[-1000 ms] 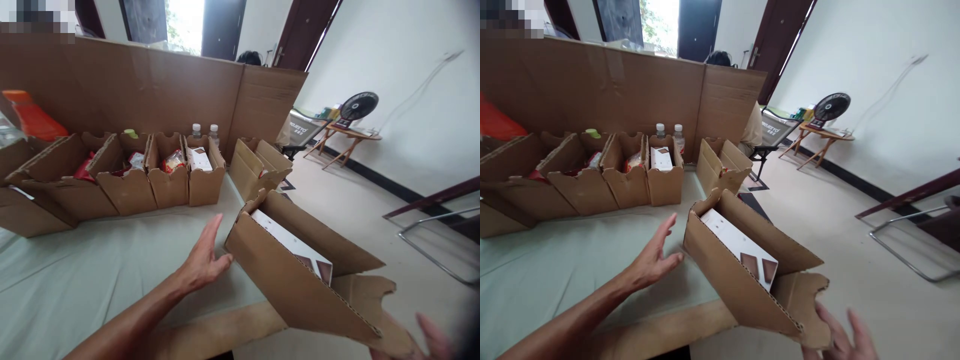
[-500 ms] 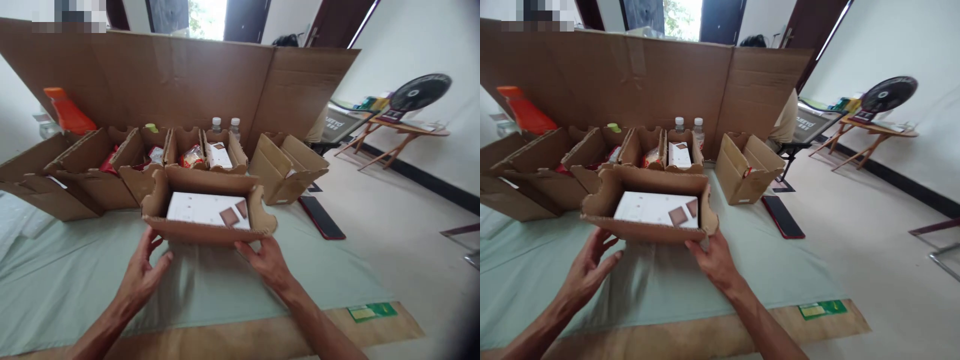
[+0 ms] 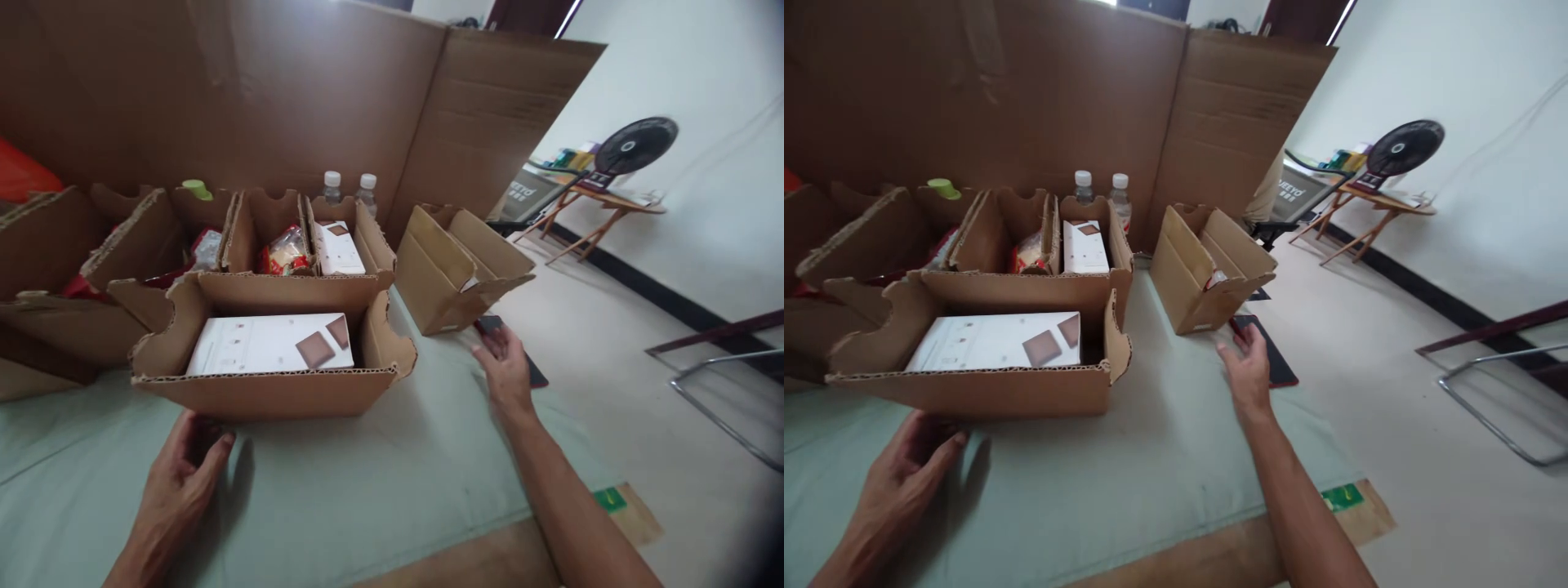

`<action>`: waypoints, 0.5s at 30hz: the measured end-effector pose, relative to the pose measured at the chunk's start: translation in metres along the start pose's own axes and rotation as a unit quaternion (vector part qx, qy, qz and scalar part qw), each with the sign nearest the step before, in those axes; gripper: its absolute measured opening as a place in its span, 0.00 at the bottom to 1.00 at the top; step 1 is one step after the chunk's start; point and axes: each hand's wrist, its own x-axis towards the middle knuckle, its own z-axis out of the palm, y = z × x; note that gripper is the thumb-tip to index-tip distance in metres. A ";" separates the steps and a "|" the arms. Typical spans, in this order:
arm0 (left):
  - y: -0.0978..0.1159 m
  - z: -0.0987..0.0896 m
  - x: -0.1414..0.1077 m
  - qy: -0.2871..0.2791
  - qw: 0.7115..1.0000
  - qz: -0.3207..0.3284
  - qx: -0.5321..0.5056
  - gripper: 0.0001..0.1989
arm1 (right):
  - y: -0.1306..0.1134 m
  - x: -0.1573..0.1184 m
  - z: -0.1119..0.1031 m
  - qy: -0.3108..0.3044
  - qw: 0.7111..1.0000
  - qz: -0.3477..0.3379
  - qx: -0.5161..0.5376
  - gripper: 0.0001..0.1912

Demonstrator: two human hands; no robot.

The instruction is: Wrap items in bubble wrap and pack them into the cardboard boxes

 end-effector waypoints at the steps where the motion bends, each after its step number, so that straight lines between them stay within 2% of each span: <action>1: 0.001 0.001 0.001 0.001 1.000 0.001 -0.005 0.19 | 0.003 0.015 0.005 -0.001 1.000 0.002 0.007 0.41; 4: -0.001 0.004 0.000 0.007 1.000 -0.008 -0.010 0.22 | 0.005 0.045 0.024 -0.022 0.999 -0.001 0.029 0.36; 7: -0.004 0.005 -0.001 0.012 1.000 -0.017 -0.001 0.23 | 0.008 0.047 0.033 -0.029 0.999 -0.005 0.035 0.37; 12: 0.002 0.006 -0.003 0.024 0.999 -0.022 0.004 0.21 | 0.010 0.013 0.020 -0.016 1.000 0.015 -0.001 0.39; 14: 0.006 0.009 -0.005 0.042 0.999 -0.025 0.000 0.21 | 0.000 -0.011 0.016 -0.055 0.998 0.015 -0.011 0.36; 15: 0.008 0.011 -0.006 0.053 0.998 -0.026 -0.002 0.21 | -0.008 -0.025 0.017 -0.100 0.995 0.008 -0.018 0.35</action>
